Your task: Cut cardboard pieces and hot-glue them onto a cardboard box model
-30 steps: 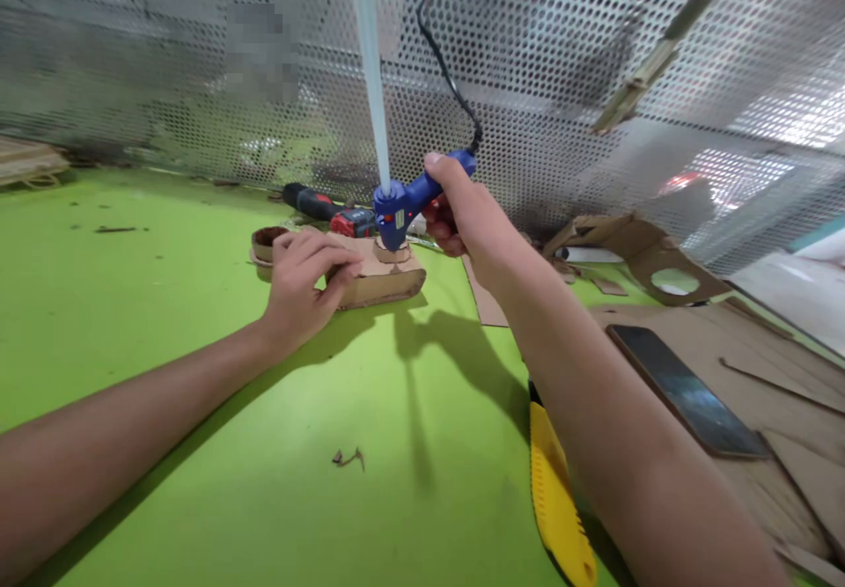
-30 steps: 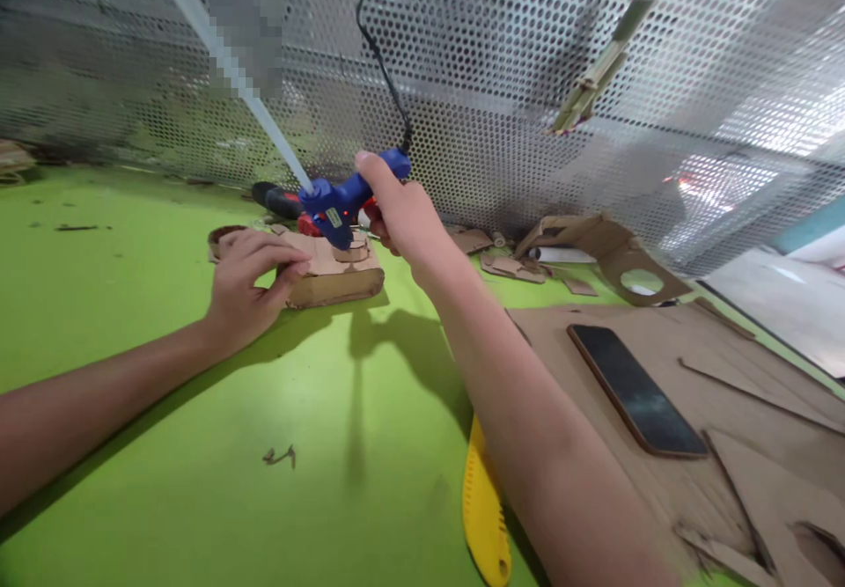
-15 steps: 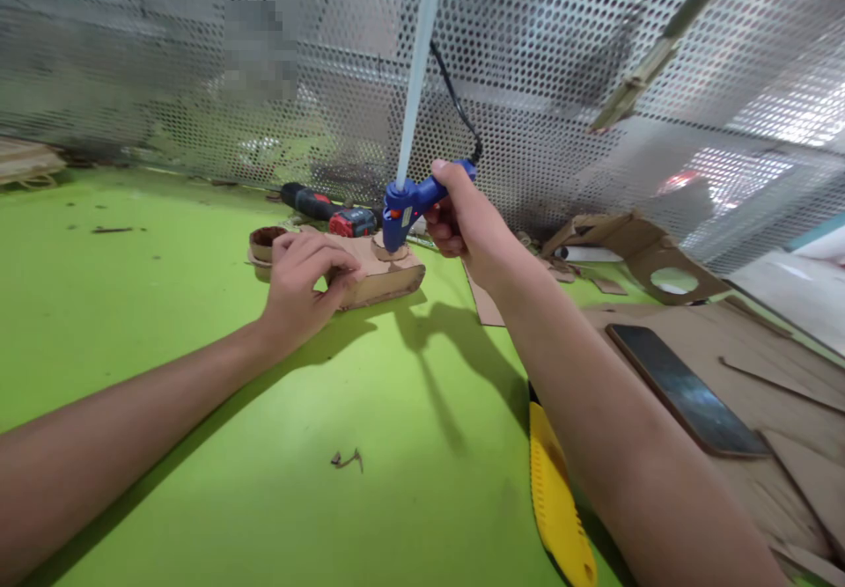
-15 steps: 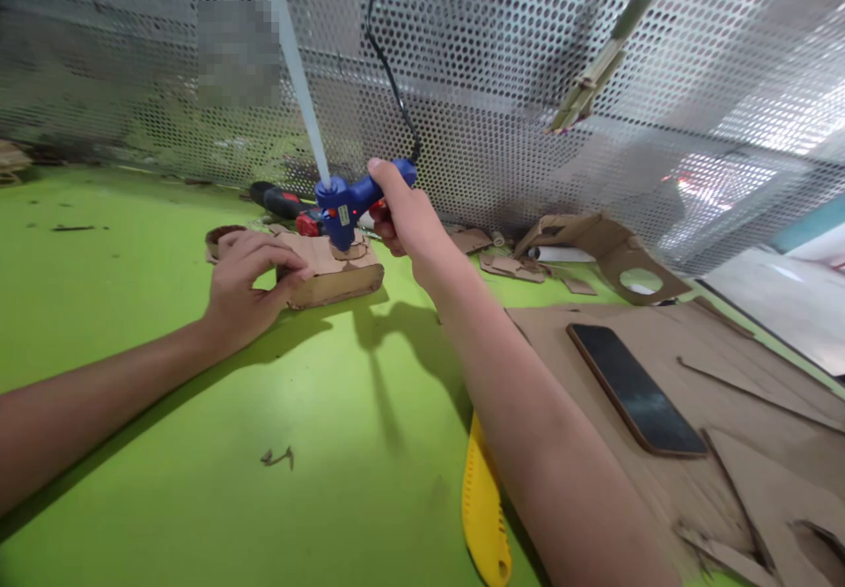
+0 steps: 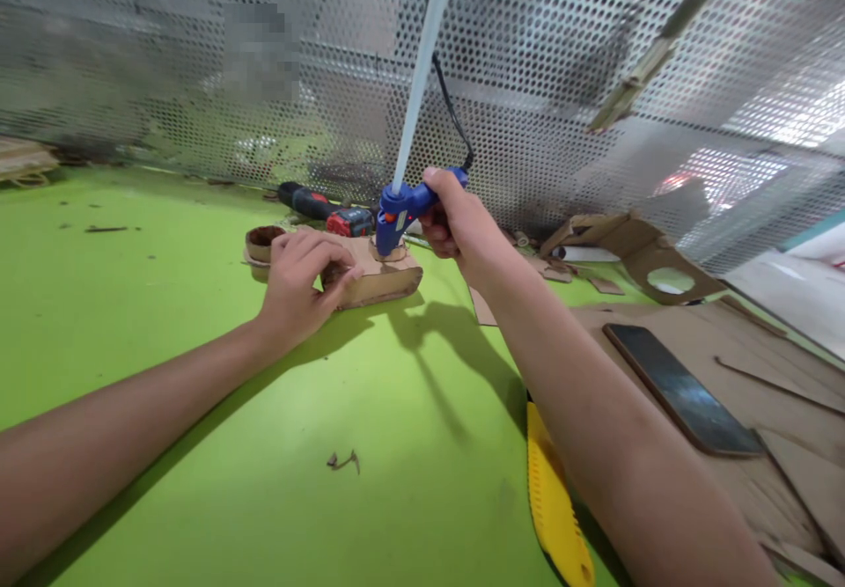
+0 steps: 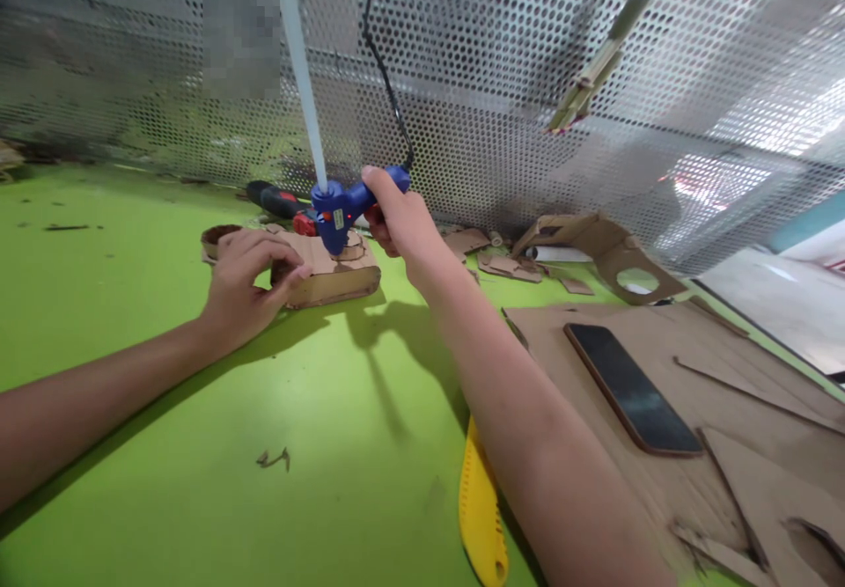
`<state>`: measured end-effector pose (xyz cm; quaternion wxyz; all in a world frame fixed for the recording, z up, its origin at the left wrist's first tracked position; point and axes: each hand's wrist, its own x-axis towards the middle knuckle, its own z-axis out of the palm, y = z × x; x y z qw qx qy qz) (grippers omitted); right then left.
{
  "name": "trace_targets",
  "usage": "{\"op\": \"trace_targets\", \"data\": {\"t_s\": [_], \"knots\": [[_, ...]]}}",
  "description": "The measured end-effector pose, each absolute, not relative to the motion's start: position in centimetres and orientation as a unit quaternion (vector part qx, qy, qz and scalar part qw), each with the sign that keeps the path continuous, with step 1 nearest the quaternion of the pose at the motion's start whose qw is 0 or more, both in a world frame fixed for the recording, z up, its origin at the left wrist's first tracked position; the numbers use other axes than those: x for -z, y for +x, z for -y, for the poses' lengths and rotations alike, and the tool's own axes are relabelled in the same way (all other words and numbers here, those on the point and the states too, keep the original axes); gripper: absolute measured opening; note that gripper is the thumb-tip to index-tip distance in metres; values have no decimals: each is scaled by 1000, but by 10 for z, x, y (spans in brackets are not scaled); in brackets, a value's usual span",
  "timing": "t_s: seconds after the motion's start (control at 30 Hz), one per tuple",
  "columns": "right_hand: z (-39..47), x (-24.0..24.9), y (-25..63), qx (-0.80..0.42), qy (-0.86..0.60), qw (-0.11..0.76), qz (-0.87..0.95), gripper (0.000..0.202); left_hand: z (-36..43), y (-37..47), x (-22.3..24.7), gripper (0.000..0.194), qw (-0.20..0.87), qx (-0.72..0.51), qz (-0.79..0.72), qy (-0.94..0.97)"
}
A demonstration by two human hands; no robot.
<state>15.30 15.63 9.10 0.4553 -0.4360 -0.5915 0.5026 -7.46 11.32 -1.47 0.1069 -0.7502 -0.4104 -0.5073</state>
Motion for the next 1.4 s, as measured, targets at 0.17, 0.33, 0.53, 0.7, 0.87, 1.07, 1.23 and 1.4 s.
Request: {"op": "trace_targets", "data": {"t_s": [0.17,0.33,0.53,0.7,0.87,1.07,1.23,1.4], "knots": [[-158,-88,150,-490,-439,462,595,61,-114,-75,15,23,107,510,407,-750],[-159,-88,149,-480,-449,476,584,58,-114,-75,16,19,105,503,412,-753],[-160,-88,149,-480,-455,480,576,55,-115,-76,17,16,104,500,411,-755],[-158,-91,150,-490,-441,485,574,57,-114,-77,16,10,107,500,399,-761],[-159,-93,149,-488,-442,493,568,56,-111,-77,14,12,96,482,414,-766],[-159,-93,148,-486,-438,504,564,53,-111,-76,15,16,103,497,411,-757],[-161,-97,149,-497,-443,509,546,54,-113,-76,16,19,121,518,393,-750],[-163,-98,149,-497,-448,511,540,54,-114,-77,16,19,141,533,368,-748]]}}
